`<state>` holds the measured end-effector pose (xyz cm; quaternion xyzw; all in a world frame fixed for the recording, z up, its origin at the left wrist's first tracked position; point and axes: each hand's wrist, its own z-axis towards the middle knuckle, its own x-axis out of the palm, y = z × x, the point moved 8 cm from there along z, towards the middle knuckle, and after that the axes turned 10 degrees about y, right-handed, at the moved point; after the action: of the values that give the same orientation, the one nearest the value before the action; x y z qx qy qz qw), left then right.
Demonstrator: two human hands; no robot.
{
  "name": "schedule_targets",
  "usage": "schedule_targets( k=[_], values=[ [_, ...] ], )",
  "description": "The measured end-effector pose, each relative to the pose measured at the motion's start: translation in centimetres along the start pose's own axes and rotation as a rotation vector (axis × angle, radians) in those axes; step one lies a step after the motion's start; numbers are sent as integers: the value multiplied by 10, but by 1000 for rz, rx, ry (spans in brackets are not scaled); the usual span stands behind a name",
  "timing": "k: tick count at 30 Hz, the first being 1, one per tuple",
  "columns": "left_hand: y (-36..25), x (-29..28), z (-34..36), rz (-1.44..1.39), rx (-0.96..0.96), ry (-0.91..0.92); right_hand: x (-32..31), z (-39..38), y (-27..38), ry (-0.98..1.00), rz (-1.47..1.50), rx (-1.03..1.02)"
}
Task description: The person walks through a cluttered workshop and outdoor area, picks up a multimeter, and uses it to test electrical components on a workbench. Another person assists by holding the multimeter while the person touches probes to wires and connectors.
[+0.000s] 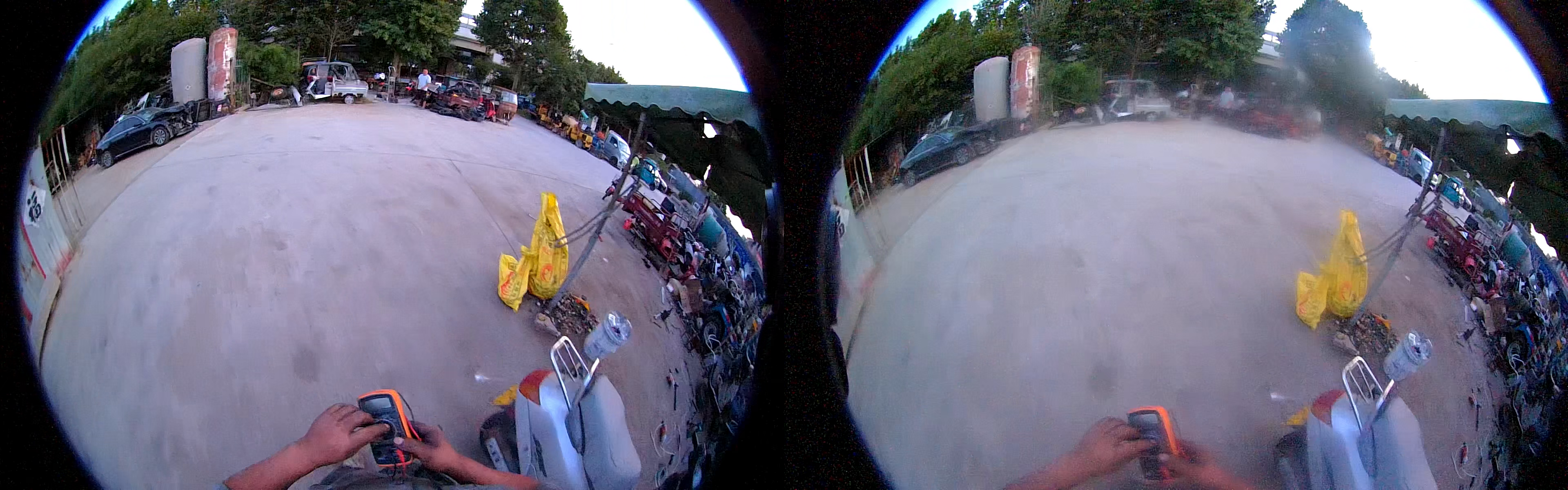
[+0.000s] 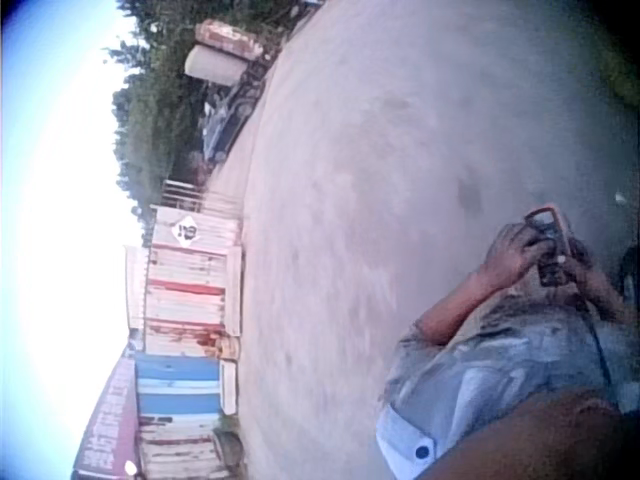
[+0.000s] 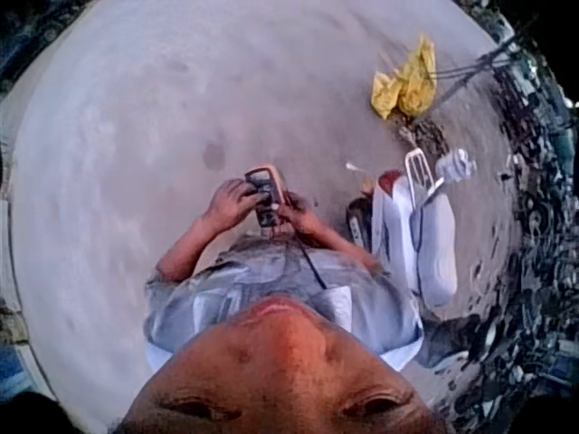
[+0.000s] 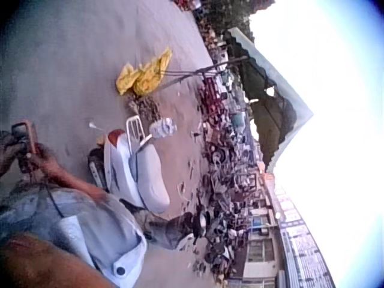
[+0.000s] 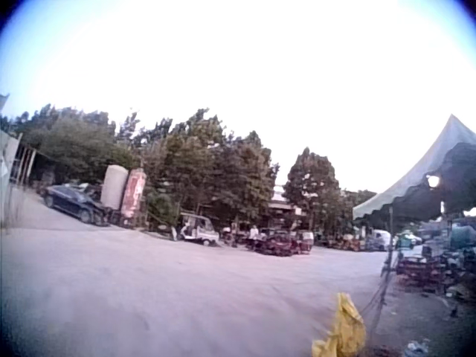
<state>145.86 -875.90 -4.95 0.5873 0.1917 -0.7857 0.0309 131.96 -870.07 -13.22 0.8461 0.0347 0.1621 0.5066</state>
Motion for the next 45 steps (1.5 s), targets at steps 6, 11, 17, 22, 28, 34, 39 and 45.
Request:
schedule_targets(
  k=[6,11,17,22,28,34,39,45],
  values=[
    [140,-31,131,63,241,91,-87,120,98,-118,141,-22],
    [307,-10,265,-20,244,-26,-199,262,178,-265,213,-22],
    [490,-67,431,39,25,-82,-330,435,305,-327,254,-195],
    [656,-121,497,-206,-254,-570,-403,584,428,-256,268,-439],
    [870,-107,575,-343,-320,-719,-498,775,545,-221,257,-414],
    [1049,-139,736,-357,-236,-606,-612,935,660,-220,342,-402],
    [1162,-102,871,-362,-139,-505,-745,1035,696,-252,376,-389],
    [1269,49,1023,-395,-66,-542,-948,1140,664,-212,405,-304]
  ],
)
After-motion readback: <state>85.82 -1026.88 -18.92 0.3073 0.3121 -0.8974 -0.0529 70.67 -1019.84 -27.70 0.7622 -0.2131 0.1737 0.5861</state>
